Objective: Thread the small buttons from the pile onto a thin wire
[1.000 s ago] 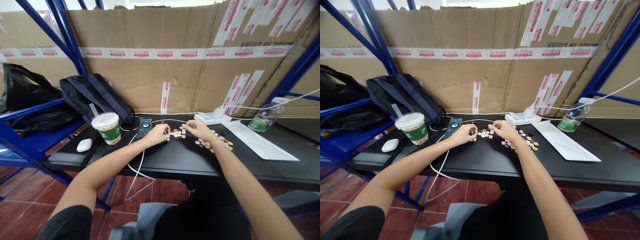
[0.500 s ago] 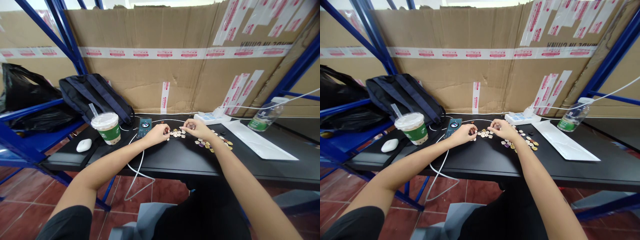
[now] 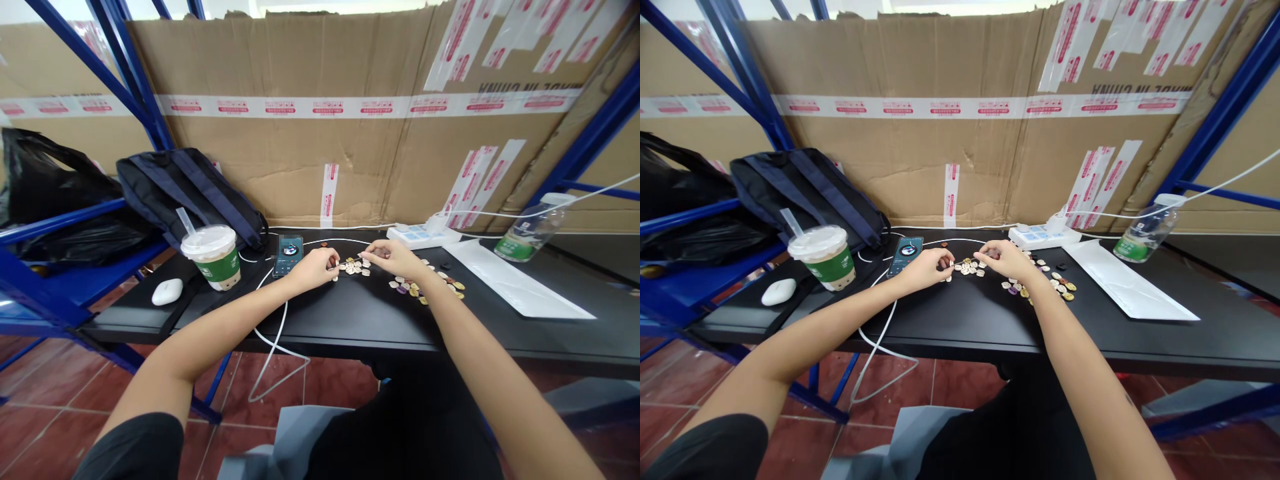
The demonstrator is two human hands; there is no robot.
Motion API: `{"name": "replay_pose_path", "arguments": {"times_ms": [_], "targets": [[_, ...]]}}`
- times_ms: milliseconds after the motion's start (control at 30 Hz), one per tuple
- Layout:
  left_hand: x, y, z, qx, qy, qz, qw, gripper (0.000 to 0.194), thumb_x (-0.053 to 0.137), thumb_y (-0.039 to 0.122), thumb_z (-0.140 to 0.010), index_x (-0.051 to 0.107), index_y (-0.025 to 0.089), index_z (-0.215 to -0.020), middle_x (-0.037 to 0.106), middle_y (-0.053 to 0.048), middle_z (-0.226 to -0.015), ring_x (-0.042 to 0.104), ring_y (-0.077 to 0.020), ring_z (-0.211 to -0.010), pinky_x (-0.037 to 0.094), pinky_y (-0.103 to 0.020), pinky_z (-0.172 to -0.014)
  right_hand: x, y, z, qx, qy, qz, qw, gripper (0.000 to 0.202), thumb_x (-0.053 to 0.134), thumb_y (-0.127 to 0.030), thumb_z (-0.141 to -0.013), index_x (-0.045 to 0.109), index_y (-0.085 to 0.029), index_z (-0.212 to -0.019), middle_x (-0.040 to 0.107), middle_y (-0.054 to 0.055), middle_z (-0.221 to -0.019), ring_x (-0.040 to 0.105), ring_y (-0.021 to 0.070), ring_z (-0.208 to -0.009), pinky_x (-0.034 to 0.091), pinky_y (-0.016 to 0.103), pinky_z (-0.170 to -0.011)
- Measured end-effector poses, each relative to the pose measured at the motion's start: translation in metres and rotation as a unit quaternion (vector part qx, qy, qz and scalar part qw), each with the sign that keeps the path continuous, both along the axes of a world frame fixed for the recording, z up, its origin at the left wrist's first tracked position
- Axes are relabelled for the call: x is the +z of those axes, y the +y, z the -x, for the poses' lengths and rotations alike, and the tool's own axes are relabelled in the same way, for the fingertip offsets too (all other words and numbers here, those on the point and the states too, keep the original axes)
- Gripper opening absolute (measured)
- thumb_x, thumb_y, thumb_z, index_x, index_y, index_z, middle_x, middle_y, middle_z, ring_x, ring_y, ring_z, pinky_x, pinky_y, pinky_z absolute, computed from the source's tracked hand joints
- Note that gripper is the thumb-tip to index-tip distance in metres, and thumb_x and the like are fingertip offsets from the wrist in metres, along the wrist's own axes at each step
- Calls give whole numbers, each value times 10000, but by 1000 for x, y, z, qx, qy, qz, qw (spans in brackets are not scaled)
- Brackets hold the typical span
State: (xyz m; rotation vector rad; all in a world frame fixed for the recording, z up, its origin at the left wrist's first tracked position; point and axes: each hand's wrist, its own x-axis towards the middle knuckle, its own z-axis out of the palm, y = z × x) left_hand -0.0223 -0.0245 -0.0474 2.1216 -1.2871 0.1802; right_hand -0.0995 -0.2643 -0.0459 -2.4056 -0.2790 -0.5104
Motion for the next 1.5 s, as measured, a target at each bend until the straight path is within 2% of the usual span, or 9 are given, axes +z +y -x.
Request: {"name": "replay_pose_path", "arguments": {"times_ms": [133, 300, 567, 800, 1000, 1167, 1300, 1500], "targets": [[1, 0, 0, 0, 1, 0, 1000, 118, 644, 119, -794, 653, 143, -909, 694, -25, -774, 665, -155, -734, 509, -254, -714, -2, -2, -3, -15, -54, 13, 998, 459, 580, -621, -874, 706, -182, -827, 654, 67, -796, 501, 164, -655, 404, 323, -628], [1, 0, 0, 3, 7, 3, 1000, 94, 643, 123, -797, 646, 143, -889, 689, -26, -771, 658, -155, -725, 498, -254, -694, -2, -4, -4, -30, -69, 13, 997, 468, 565, -627, -882, 684, -180, -808, 589, 36, -703, 459, 156, -627, 358, 312, -598], [0, 0, -1, 1, 5, 2, 1000, 99, 642, 143, -809, 653, 142, -908, 690, -31, -779, 659, -156, -731, 508, -259, -713, 0, -3, -2, -35, -34, 14, 999, 524, 516, -651, -904, 624, -179, -706, 519, 4, -613, 406, 135, -575, 310, 300, -560], [0, 1, -1, 3, 4, -4, 1000, 101, 642, 151, -812, 659, 145, -911, 699, -36, -793, 661, -159, -738, 506, -259, -714, 2, -2, 0, -30, -27, -2, 999, 503, 549, -648, -886, 654, -182, -729, 570, 25, -633, 448, 144, -581, 339, 295, -549], [-1, 0, -1, 6, -5, -2, 1000, 117, 638, 156, -816, 664, 143, -929, 691, -30, -781, 652, -153, -721, 501, -255, -704, 5, 4, 3, -15, -25, -24, 999, 486, 615, -666, -825, 674, -184, -789, 492, -11, -556, 390, 128, -530, 332, 287, -522], [0, 0, -1, 6, -2, -8, 1000, 122, 641, 147, -813, 668, 139, -931, 683, -26, -767, 647, -152, -713, 495, -257, -701, 6, 5, 4, -2, -11, -25, 1000, 516, 549, -656, -876, 656, -181, -706, 617, 36, -658, 496, 152, -606, 400, 305, -600], [1, 0, -1, 4, -6, -6, 1000, 128, 643, 147, -809, 669, 145, -935, 688, -25, -772, 652, -154, -724, 499, -256, -710, 6, 3, 3, -4, -6, -3, 1000, 554, 497, -645, -913, 624, -188, -628, 604, 34, -618, 496, 158, -604, 399, 314, -610], [0, 0, -2, 5, -4, -5, 1000, 130, 638, 154, -809, 668, 150, -936, 692, -25, -774, 656, -154, -718, 503, -256, -702, 4, 3, 3, -8, -12, -37, 999, 472, 604, -642, -846, 659, -183, -750, 619, 31, -659, 502, 152, -602, 397, 297, -580]]}}
